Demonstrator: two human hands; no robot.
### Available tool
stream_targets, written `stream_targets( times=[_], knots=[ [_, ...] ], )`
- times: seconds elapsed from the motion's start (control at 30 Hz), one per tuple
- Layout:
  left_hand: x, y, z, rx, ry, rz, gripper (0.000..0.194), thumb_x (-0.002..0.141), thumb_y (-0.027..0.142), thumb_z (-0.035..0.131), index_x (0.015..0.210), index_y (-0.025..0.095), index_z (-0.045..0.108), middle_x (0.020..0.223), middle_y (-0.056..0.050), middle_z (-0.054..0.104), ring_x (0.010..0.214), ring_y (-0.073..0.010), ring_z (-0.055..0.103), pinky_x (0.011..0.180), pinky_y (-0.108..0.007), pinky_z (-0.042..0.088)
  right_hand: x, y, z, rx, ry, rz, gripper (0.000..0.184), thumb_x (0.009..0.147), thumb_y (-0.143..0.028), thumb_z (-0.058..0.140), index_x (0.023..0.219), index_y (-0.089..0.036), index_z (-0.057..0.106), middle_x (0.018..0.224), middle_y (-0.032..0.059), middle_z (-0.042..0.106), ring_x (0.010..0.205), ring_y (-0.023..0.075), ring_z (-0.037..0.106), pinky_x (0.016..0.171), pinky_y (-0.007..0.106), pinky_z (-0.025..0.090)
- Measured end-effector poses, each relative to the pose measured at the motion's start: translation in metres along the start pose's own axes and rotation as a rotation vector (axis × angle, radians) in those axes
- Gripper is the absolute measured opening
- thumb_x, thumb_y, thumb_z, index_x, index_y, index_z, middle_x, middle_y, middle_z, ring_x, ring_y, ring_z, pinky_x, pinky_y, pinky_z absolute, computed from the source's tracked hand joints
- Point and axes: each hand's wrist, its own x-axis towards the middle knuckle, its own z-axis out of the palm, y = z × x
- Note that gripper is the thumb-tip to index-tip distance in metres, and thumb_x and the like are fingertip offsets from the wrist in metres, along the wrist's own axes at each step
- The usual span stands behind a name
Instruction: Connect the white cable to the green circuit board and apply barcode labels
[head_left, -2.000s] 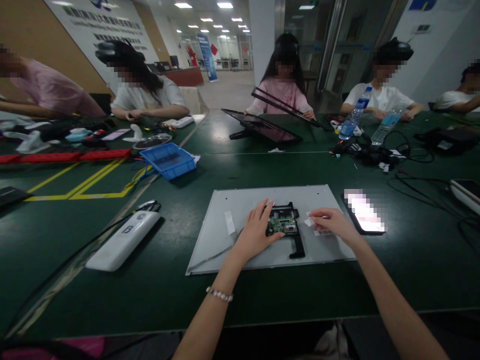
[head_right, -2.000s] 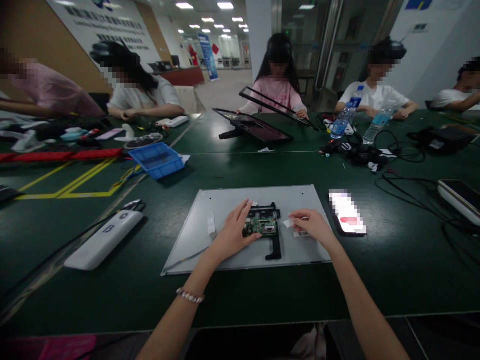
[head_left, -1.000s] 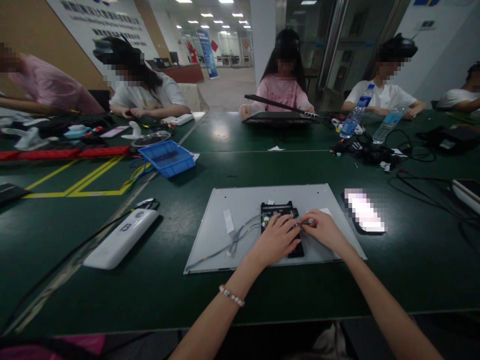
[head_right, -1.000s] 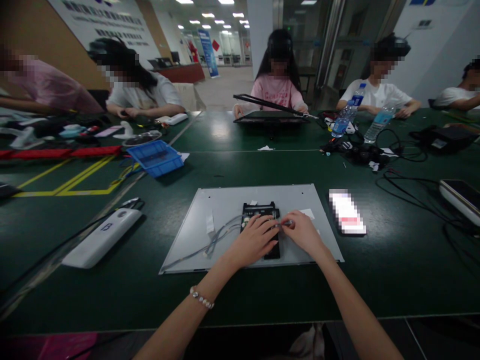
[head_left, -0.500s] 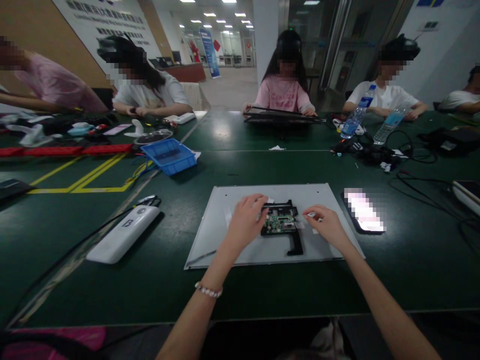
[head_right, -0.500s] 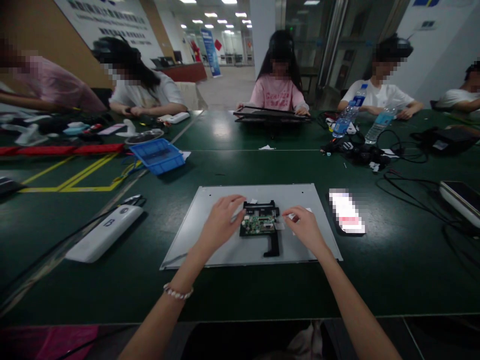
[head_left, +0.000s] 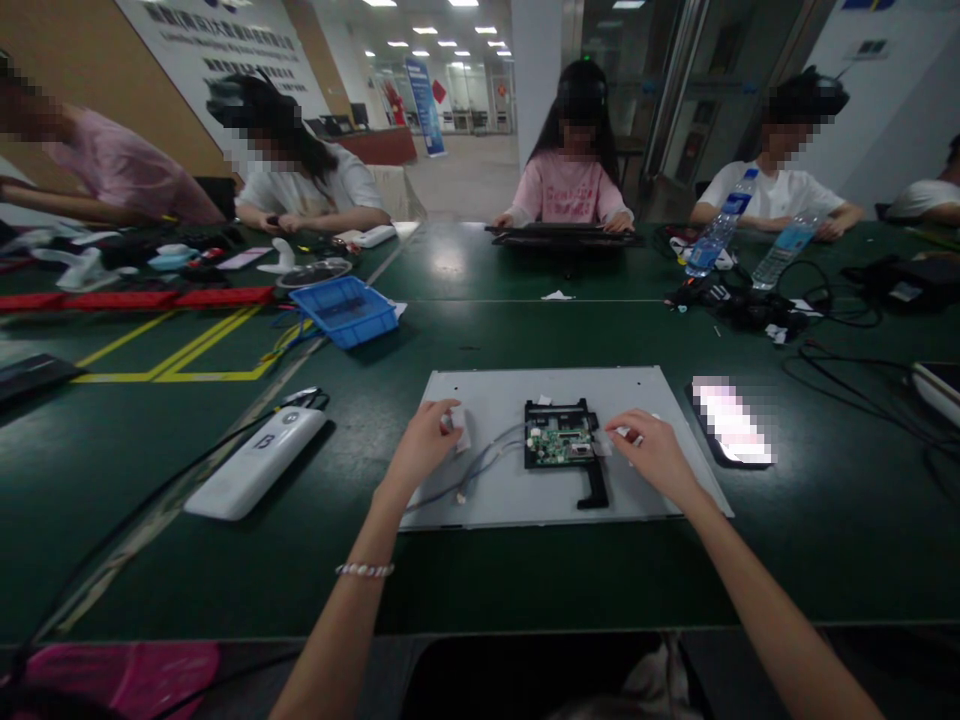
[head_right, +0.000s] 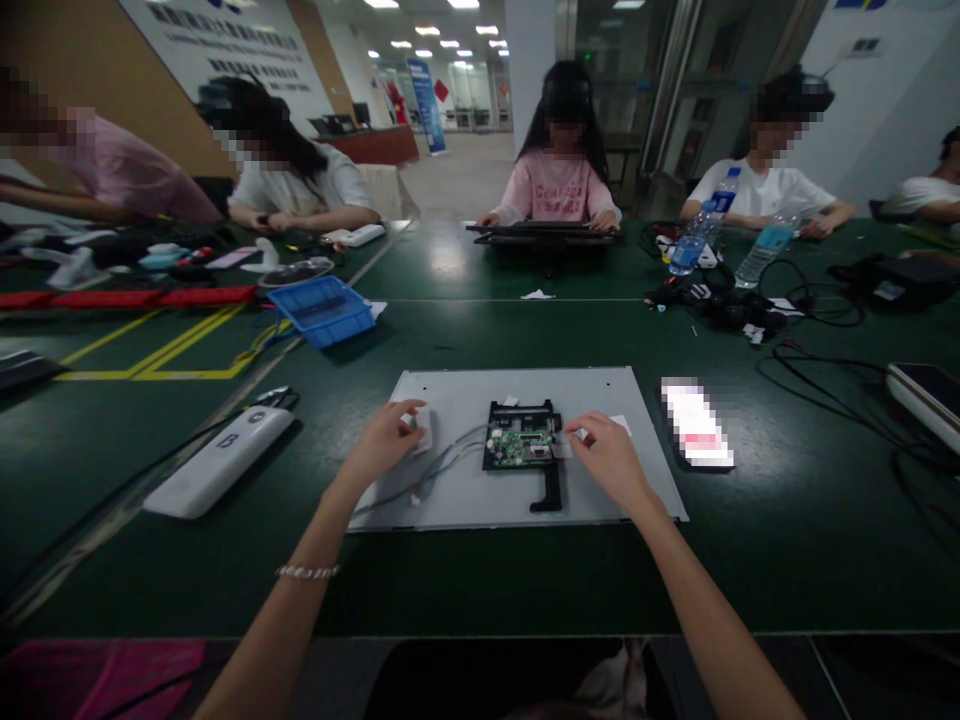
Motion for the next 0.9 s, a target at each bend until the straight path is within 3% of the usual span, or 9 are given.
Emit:
stream_targets(
  times=[0.2, 0.43, 0.57, 0.73, 0.83, 0.9],
  knots=[
    [0.004, 0.000, -0.003, 0.022, 0.060, 0.002, 0.022, 0.077, 0.029, 0.050, 0.089, 0.019, 0.066, 0.083, -0.004, 0.067, 0.073, -0.0174, 0.061, 0.073, -0.028, 0.045, 0.000, 0.000, 0.000, -0.009, 0.010, -0.004, 0.016, 0.080, -0.019, 0.050, 0.085, -0.021, 0.065, 0.089, 0.0018, 0.064, 0.064, 0.0128, 0.057, 0.066, 0.028, 0.044],
    [-0.004, 0.013, -0.028, -0.321, 0.235, -0.135, 0.027, 0.076, 0.040, 0.057, 0.088, 0.018, 0.068, 0.079, -0.002, 0.068, 0.069, -0.0145, 0.060, 0.062, -0.024, 0.044, 0.001, 0.000, 0.000, 0.013, 0.057, -0.020, 0.016, 0.081, -0.023, 0.051, 0.086, -0.020, 0.066, 0.089, 0.0036, 0.064, 0.064, 0.0137, 0.057, 0.065, 0.029, 0.045],
    [-0.017, 0.028, -0.026, -0.430, 0.173, -0.156, 0.026, 0.076, 0.040, 0.058, 0.087, 0.018, 0.068, 0.078, -0.002, 0.068, 0.067, -0.0135, 0.059, 0.060, -0.023, 0.044, 0.000, -0.003, 0.001, 0.017, 0.083, -0.030, 0.015, 0.083, -0.023, 0.051, 0.086, -0.020, 0.065, 0.091, 0.0041, 0.064, 0.068, 0.0143, 0.058, 0.065, 0.028, 0.046],
    [-0.032, 0.038, -0.005, -0.294, 0.046, -0.104, 0.022, 0.076, 0.037, 0.055, 0.081, 0.018, 0.067, 0.078, -0.003, 0.068, 0.071, -0.0158, 0.061, 0.065, -0.026, 0.045, 0.001, -0.015, 0.001, 0.003, 0.026, -0.082, 0.020, 0.087, -0.022, 0.046, 0.093, -0.021, 0.064, 0.097, 0.0049, 0.063, 0.079, 0.0159, 0.060, 0.066, 0.028, 0.049],
    [-0.037, 0.040, 0.002, -0.207, 0.024, -0.090, 0.022, 0.079, 0.035, 0.052, 0.084, 0.018, 0.066, 0.077, -0.002, 0.067, 0.071, -0.0163, 0.061, 0.068, -0.028, 0.046, 0.001, -0.033, 0.003, -0.057, -0.058, -0.178, 0.023, 0.089, -0.022, 0.043, 0.102, -0.021, 0.062, 0.105, 0.0058, 0.062, 0.092, 0.0180, 0.059, 0.077, 0.033, 0.050],
    [-0.041, 0.042, 0.002, -0.144, 0.072, -0.065, 0.023, 0.079, 0.032, 0.052, 0.094, 0.018, 0.064, 0.087, -0.003, 0.066, 0.074, -0.0165, 0.061, 0.072, -0.029, 0.047, -0.002, -0.049, 0.008, -0.125, -0.079, -0.250, 0.025, 0.089, -0.021, 0.044, 0.108, -0.021, 0.061, 0.110, 0.0069, 0.061, 0.100, 0.0197, 0.057, 0.088, 0.038, 0.047]
  ],
)
